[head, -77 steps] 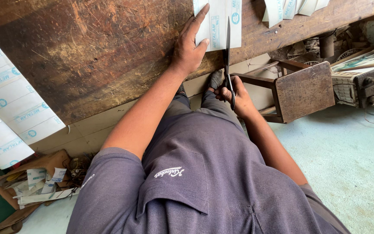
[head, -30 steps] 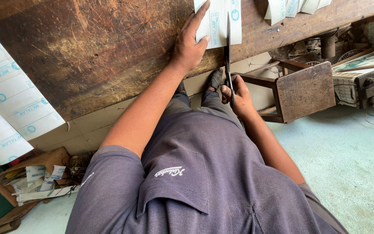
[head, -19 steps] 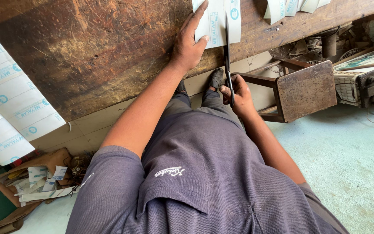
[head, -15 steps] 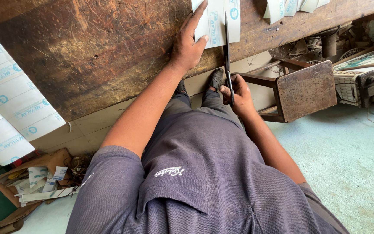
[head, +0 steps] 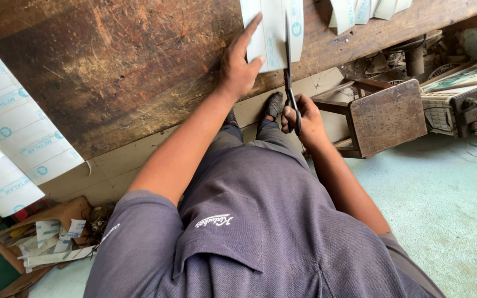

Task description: The person cuts a roll of double-sided adhesive tape into strips with scissors, pressing the tape flat on the workbench and slicing along its length. They gather the cut strips into a stack, set it aside, unroll a fresh length of tape, and continue cutting it into strips.

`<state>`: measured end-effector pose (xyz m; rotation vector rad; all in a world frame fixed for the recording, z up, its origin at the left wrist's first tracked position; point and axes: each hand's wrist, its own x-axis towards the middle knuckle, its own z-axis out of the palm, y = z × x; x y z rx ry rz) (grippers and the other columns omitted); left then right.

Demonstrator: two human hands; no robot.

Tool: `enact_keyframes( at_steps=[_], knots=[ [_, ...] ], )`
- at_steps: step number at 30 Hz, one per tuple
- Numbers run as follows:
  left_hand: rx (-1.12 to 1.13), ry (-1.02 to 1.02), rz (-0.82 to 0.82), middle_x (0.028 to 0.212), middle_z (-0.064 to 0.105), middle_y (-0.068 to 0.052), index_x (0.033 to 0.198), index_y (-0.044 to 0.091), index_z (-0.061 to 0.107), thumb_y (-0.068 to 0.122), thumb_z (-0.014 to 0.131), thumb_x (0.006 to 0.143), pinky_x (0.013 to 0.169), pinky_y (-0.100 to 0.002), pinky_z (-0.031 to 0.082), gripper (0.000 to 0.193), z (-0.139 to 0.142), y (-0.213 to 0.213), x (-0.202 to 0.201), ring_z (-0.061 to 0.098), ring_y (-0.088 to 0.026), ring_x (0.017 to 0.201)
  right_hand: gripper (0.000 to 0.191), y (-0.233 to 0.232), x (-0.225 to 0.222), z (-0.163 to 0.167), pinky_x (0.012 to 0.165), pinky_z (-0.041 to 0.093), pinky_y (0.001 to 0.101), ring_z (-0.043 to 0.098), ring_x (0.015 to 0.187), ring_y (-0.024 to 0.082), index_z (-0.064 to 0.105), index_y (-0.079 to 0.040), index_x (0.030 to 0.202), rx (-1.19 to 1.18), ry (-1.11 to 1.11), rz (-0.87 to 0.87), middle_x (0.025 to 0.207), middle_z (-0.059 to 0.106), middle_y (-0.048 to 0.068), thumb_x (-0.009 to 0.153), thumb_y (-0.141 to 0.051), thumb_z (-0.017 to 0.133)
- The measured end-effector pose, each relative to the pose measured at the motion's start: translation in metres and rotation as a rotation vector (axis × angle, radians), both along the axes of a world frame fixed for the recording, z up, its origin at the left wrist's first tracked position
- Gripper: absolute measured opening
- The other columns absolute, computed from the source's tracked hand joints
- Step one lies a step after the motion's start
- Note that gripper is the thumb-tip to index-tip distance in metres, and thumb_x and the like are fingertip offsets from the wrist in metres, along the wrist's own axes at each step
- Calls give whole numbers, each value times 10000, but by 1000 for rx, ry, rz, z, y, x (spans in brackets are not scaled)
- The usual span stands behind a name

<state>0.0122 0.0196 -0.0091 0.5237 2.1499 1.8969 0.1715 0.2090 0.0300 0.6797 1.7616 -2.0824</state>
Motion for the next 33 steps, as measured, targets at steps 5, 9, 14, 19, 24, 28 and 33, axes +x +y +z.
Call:
enact_keyframes(
  at_steps=[5, 9, 14, 19, 24, 28, 33],
  knots=[
    [128, -57, -49, 1723, 350, -132, 1669, 174, 293, -76, 613, 985, 1385, -416, 233, 795, 27, 4, 23, 291, -279, 1636, 364, 8, -8, 16, 681, 550, 298, 651, 725, 147, 520, -44, 1131, -40, 23, 9, 844, 651, 62, 1002, -331, 704],
    [122, -107, -50, 1716, 355, -117, 1666, 174, 303, -66, 610, 979, 1376, -412, 249, 790, 42, -2, 25, 301, -273, 1631, 354, 7, -11, 19, 677, 545, 303, 648, 733, 150, 513, -38, 1120, -19, 42, 37, 851, 648, 68, 1011, -315, 705],
    [127, -110, -47, 1728, 335, -116, 1670, 188, 294, -67, 605, 982, 1379, -418, 239, 796, 49, -5, 24, 286, -272, 1636, 371, 3, -12, 19, 662, 526, 292, 623, 711, 137, 508, -47, 1105, -3, 69, 40, 830, 625, 51, 997, -330, 722],
    [124, -107, -45, 1723, 332, -113, 1669, 197, 286, -53, 605, 993, 1376, -419, 259, 789, 48, -7, 25, 289, -271, 1634, 375, 0, -12, 19, 623, 505, 287, 602, 675, 128, 500, -55, 1076, 4, 80, 26, 801, 596, 37, 981, -321, 747],
    [119, -96, -45, 1726, 327, -113, 1670, 189, 282, -54, 599, 996, 1379, -426, 254, 784, 49, -9, 24, 282, -275, 1636, 372, -2, -13, 19, 596, 506, 277, 601, 660, 117, 492, -62, 1049, 13, 88, 21, 793, 584, 26, 966, -300, 767],
    [97, -100, -41, 1722, 328, -121, 1667, 187, 278, -51, 601, 992, 1370, -429, 266, 785, 51, -11, 24, 294, -277, 1628, 389, -5, -15, 21, 566, 500, 264, 590, 639, 102, 498, -60, 1038, 48, 96, 15, 788, 575, 19, 952, -307, 786],
    [105, -132, -39, 1712, 334, -131, 1663, 201, 284, -48, 594, 986, 1351, -425, 321, 785, 53, -11, 24, 322, -279, 1613, 401, -6, -16, 26, 528, 501, 249, 587, 607, 88, 513, -63, 1040, 136, 43, 22, 746, 575, 22, 928, -327, 793]
  ],
)
